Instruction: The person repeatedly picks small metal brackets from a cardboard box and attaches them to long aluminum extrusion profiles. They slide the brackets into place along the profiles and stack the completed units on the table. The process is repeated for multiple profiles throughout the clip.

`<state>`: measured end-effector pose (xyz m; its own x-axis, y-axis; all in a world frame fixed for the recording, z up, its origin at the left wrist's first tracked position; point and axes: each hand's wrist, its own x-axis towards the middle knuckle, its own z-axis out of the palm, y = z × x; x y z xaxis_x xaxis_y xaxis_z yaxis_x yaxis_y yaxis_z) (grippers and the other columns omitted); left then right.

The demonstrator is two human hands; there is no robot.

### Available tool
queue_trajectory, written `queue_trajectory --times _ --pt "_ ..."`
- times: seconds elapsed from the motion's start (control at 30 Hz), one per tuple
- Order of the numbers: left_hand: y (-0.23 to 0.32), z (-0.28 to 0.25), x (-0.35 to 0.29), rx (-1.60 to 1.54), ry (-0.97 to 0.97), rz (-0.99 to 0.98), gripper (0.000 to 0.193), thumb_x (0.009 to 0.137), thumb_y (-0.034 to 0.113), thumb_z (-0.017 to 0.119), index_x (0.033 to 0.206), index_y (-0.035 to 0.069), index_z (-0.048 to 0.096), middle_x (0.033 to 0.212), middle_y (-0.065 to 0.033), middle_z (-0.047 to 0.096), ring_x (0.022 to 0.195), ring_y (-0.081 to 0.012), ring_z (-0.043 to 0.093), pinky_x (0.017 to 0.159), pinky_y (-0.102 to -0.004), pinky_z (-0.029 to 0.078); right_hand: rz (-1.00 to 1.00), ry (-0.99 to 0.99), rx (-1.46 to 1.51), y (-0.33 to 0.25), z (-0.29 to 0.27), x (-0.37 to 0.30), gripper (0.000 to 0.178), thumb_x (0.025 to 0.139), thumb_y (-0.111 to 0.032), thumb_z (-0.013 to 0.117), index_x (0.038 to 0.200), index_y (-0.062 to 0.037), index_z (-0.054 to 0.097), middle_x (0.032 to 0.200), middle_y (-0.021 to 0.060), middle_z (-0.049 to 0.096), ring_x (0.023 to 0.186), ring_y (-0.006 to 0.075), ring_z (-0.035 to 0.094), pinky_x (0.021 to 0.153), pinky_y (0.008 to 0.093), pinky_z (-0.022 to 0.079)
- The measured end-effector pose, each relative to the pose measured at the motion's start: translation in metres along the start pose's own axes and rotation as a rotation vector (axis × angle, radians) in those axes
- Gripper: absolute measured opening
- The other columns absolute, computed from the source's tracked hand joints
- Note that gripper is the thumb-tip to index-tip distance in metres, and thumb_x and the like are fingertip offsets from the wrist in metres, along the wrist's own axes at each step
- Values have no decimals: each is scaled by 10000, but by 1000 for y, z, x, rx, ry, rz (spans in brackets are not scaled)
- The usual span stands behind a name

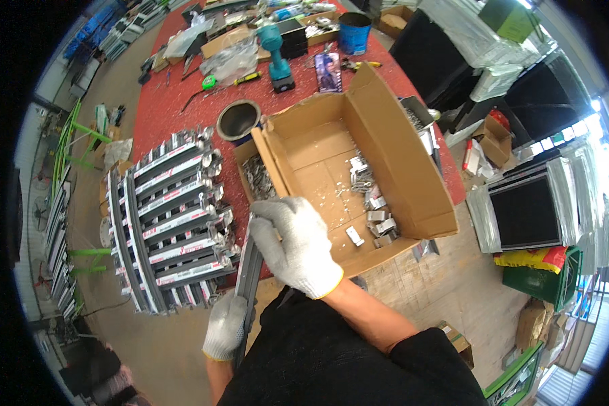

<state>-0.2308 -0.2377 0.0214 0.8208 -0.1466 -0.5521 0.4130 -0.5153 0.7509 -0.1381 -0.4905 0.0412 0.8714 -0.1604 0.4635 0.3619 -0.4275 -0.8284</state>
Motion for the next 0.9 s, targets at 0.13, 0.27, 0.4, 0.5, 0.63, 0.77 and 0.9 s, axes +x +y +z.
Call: queue_trajectory --times 0.13,0.27,0.4,0.5,0.63,0.77,0.9 --pt "8 -9 -2 77 5 45 508 1145 460 543 1065 -18 695 788 -164 645 713 -297 649 667 -447 500 -59 39 -15 -2 6 4 199 946 -18 788 1145 -14 785 1082 158 790 961 387 750 871 459 606" --pt "17 -18 1 110 -13 101 564 1152 556 549 1073 14 686 747 -23 636 626 -133 590 574 -345 469 16 31 40 -3 9 7 183 965 -2 745 1143 -7 787 1060 177 793 942 385 764 863 451 616" --pt "24 -24 1 324 -12 303 505 1148 467 549 1157 -17 693 868 -232 680 799 -419 672 722 -492 519 43 40 65 -4 9 3 183 982 -7 725 1153 3 791 1030 196 784 898 371 771 827 432 621" --pt "29 -30 -1 309 -66 213 492 1134 420 556 1238 -39 701 985 -316 711 934 -542 698 815 -541 543 188 26 159 -6 10 -2 189 989 -14 718 1160 6 795 1022 197 780 896 358 774 830 431 621" --pt "40 -32 -1 298 -7 170 470 1091 399 616 1220 -44 704 986 -316 725 950 -522 733 841 -525 566 271 -10 164 -12 6 -7 240 982 -12 723 1209 5 802 1133 223 806 991 370 807 903 419 637" --pt "55 -28 -2 282 90 48 456 1033 382 697 1173 -52 704 967 -306 743 932 -483 766 839 -508 585 149 -5 63 -11 2 -5 277 965 -6 752 1238 -3 796 1181 227 806 1051 394 805 947 438 642" --pt "74 -31 -6 365 87 -16 599 801 336 940 1152 -84 695 914 -246 783 880 -375 802 821 -456 615 -13 14 62 -12 11 7 322 966 -16 768 1286 5 752 1229 226 775 1127 424 763 995 482 615"
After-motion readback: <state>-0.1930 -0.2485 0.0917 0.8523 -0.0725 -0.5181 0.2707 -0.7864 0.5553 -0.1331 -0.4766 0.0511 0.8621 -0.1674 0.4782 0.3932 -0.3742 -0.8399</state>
